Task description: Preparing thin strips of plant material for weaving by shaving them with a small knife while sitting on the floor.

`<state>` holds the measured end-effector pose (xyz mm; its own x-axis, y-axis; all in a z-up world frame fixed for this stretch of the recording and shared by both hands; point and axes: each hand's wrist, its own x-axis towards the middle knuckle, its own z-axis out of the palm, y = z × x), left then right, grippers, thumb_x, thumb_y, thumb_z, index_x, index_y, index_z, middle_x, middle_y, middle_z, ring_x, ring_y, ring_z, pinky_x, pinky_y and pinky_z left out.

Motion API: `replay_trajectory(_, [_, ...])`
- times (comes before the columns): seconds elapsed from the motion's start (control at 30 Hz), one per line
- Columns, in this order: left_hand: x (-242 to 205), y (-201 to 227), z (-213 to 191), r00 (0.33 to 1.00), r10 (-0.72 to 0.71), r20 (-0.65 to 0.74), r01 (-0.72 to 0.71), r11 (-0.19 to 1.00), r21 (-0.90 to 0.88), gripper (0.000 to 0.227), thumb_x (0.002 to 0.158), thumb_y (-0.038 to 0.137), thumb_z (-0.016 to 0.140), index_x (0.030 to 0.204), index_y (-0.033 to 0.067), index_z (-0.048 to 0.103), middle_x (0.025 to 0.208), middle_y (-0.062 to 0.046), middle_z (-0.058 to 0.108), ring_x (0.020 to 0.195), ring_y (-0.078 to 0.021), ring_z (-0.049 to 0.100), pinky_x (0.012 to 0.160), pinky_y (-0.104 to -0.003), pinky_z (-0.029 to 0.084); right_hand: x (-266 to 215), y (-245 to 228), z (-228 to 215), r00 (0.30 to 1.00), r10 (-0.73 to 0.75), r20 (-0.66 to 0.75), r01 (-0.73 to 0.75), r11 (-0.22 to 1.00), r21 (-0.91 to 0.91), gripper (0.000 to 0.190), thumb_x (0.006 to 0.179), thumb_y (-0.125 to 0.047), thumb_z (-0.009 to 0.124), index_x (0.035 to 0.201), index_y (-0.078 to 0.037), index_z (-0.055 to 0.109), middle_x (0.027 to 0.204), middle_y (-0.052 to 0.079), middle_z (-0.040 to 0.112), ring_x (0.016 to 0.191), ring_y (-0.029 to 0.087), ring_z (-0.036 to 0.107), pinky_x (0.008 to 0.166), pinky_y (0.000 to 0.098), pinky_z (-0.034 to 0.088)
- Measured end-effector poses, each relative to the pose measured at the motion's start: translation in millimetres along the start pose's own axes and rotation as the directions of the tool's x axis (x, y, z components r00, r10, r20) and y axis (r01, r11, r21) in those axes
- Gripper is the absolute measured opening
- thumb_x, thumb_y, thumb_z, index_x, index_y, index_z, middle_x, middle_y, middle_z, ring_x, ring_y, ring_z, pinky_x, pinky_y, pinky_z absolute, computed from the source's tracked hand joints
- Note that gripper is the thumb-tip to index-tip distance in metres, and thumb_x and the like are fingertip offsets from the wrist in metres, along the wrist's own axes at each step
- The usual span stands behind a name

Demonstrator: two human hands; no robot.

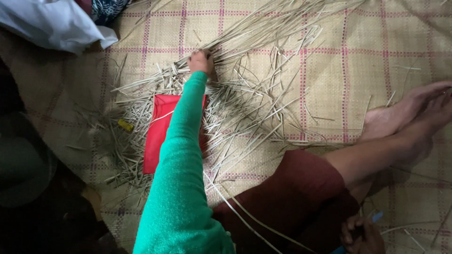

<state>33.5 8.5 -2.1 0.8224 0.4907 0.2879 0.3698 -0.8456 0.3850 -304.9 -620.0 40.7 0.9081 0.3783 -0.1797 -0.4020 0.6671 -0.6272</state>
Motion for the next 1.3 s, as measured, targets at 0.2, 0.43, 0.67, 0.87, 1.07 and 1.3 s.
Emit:
replay_trajectory(0.2, [-4,19,-29,0.97,0.163,0.18,-0.199,0.959,0.2,0.026,0.076,0.012,0.054,0.101,0.0127,0.053,0.074,-0.009,0.062,0.079,-0.0261,0.056,0.077,-0.041,0.038,-1,-1,-14,0.996,0.062,-0.058,-0.063,0.998,-0.026,0.032,0.099,-0.034,0.037,0.094,-0.009,0.056,0.083,0.013,0.054,0.052,0.022,0.05,0.031,0.0273,0.038])
replay_trajectory(0.43, [2,35,-22,0.93,0.209,0.303,-0.303,0.902,0.307,0.033,0.083,0.015,0.044,0.114,0.0242,0.052,0.08,-0.007,0.062,0.077,-0.0251,0.057,0.089,-0.05,0.03,-2,-1,-8,0.982,0.016,-0.191,-0.042,0.991,-0.13,0.032,0.1,-0.035,0.036,0.088,-0.012,0.056,0.077,0.01,0.054,0.048,0.019,0.048,0.03,0.0265,0.036])
replay_trajectory(0.67, [1,24,8,0.997,0.079,-0.017,-0.08,0.996,-0.042,0.015,0.07,0.033,0.064,0.08,0.0224,0.063,0.078,0.0,0.062,0.082,-0.0235,0.052,0.077,-0.046,0.034,-4,1,0,0.968,0.009,-0.25,-0.053,0.984,-0.169,0.026,0.098,-0.034,0.039,0.087,-0.013,0.05,0.077,0.01,0.051,0.047,0.019,0.044,0.029,0.0252,0.032])
replay_trajectory(0.87, [6,20,3,0.985,-0.05,0.163,0.088,0.968,-0.235,0.021,0.074,0.032,0.058,0.091,0.0209,0.065,0.088,0.001,0.065,0.082,-0.0211,0.058,0.082,-0.04,0.034,-2,-1,11,0.983,-0.027,-0.181,0.003,0.991,-0.131,0.024,0.097,-0.03,0.041,0.09,-0.009,0.052,0.081,0.012,0.052,0.051,0.019,0.047,0.031,0.025,0.035])
replay_trajectory(1.07, [9,6,9,0.965,-0.057,0.255,0.168,0.884,-0.436,0.02,0.07,0.03,0.06,0.083,0.0178,0.068,0.073,0.0,0.066,0.067,-0.0164,0.06,0.067,-0.028,0.047,-1,2,14,0.986,-0.019,-0.164,0.0,0.993,-0.116,0.022,0.096,-0.03,0.044,0.088,-0.01,0.051,0.081,0.011,0.05,0.049,0.02,0.045,0.029,0.0246,0.033])
replay_trajectory(1.3, [9,0,11,0.959,-0.03,0.283,0.201,0.774,-0.6,0.013,0.07,0.024,0.06,0.075,0.0149,0.067,0.061,0.003,0.058,0.057,-0.0106,0.051,0.059,-0.022,0.044,3,-2,61,0.936,-0.059,-0.346,-0.02,0.975,-0.221,0.023,0.097,-0.029,0.04,0.082,-0.014,0.049,0.072,0.006,0.052,0.045,0.013,0.043,0.033,0.0222,0.029])
